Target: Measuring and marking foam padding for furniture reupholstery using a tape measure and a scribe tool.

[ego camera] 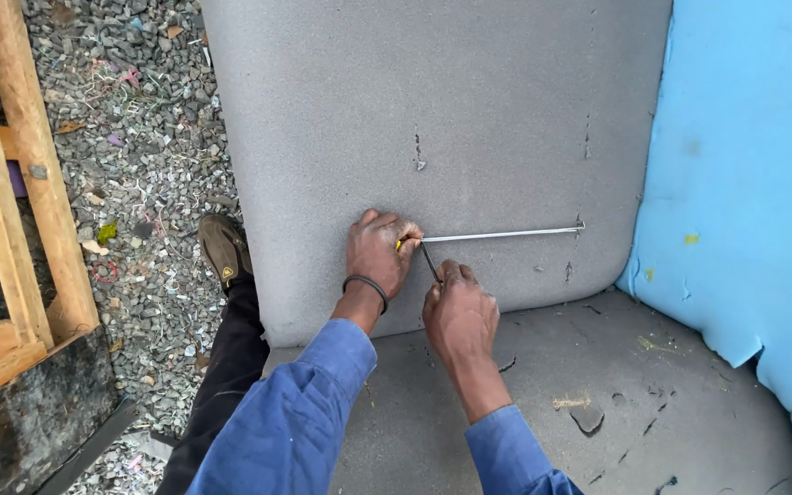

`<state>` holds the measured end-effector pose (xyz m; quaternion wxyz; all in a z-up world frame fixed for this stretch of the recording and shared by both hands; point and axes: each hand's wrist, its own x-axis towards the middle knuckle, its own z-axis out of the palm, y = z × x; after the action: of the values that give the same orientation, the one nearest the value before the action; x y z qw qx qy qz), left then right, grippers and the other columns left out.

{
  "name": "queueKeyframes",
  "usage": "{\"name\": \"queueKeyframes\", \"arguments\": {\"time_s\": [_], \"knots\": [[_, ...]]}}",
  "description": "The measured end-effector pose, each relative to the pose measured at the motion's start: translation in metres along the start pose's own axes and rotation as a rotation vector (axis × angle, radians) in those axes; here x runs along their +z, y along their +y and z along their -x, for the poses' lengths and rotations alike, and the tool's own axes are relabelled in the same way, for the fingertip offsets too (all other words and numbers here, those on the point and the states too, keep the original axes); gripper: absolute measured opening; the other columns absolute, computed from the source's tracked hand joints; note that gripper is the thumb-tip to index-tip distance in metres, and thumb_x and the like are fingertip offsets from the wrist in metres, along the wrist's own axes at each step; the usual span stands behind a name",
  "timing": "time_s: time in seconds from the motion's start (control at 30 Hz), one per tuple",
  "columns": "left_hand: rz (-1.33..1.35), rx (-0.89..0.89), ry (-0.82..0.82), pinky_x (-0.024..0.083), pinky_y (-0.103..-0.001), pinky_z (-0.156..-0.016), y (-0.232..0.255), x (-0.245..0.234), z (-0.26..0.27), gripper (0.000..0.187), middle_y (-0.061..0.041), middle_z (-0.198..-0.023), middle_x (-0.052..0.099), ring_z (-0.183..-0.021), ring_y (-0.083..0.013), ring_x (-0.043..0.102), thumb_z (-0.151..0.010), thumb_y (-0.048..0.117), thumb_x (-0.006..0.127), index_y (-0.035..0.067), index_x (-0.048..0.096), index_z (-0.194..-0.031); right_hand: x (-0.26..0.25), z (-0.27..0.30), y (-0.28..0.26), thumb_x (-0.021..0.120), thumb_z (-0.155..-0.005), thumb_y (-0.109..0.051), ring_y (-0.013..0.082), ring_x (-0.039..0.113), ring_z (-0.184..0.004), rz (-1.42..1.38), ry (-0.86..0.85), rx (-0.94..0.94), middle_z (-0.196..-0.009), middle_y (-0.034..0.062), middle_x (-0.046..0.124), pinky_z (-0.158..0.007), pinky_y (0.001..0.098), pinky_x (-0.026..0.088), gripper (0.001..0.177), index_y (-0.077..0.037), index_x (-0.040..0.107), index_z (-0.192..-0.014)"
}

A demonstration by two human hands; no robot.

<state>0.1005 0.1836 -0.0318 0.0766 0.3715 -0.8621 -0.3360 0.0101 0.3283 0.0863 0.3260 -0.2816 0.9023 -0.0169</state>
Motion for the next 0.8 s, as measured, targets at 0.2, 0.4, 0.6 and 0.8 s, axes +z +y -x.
{"name": "queueKeyframes", "arguments": {"time_s": [0.2,0.4,0.6,0.8], "knots": [[0.166,-0.152,-0.029,0.070,-0.045,-0.111,-0.001,-0.009,-0.005,0.012,0.013,-0.098,0.086,-0.118,-0.0192,0.082,-0.099,0.033,0.100,0.038,0.091,-0.105,0.005,0.013,0.008,0.070,-0.110,-0.025,0.0558,0.090,-0.108,-0.014,-0.027,-0.001,-0.124,0.0135,0.085,-0.095,0.0690,0.072,0.015,-0.019,0.077,-0.121],[0.328,-0.296,-0.081,0.070,-0.041,-0.110,0.001,-0.019,-0.009,0.013,0.016,-0.099,0.085,-0.115,-0.0136,0.082,-0.098,0.037,0.100,0.041,0.092,-0.108,0.002,0.017,0.009,0.070,-0.110,-0.029,0.0517,0.091,-0.110,0.025,-0.069,0.022,-0.131,0.0119,0.086,-0.094,0.0655,0.074,0.020,-0.021,0.080,-0.126],[0.390,-0.320,-0.100,0.071,-0.043,-0.105,0.007,-0.032,-0.013,0.011,0.008,-0.099,0.086,-0.110,-0.0210,0.086,-0.098,0.033,0.100,0.034,0.095,-0.108,0.001,0.006,-0.001,0.071,-0.113,-0.026,0.0516,0.091,-0.116,0.011,0.000,-0.027,-0.146,0.0168,0.084,-0.100,0.0669,0.073,0.038,-0.015,0.082,-0.148],[0.580,-0.002,0.037,0.057,-0.039,-0.079,0.019,-0.049,-0.015,0.036,0.008,-0.084,0.086,-0.081,-0.0110,0.076,-0.107,0.047,0.073,0.025,0.075,-0.079,0.015,0.028,0.048,0.061,-0.114,-0.042,0.0601,0.079,-0.105,0.052,-0.112,0.002,-0.127,0.0117,0.078,-0.087,0.0748,0.061,0.018,-0.028,0.065,-0.124]]}}
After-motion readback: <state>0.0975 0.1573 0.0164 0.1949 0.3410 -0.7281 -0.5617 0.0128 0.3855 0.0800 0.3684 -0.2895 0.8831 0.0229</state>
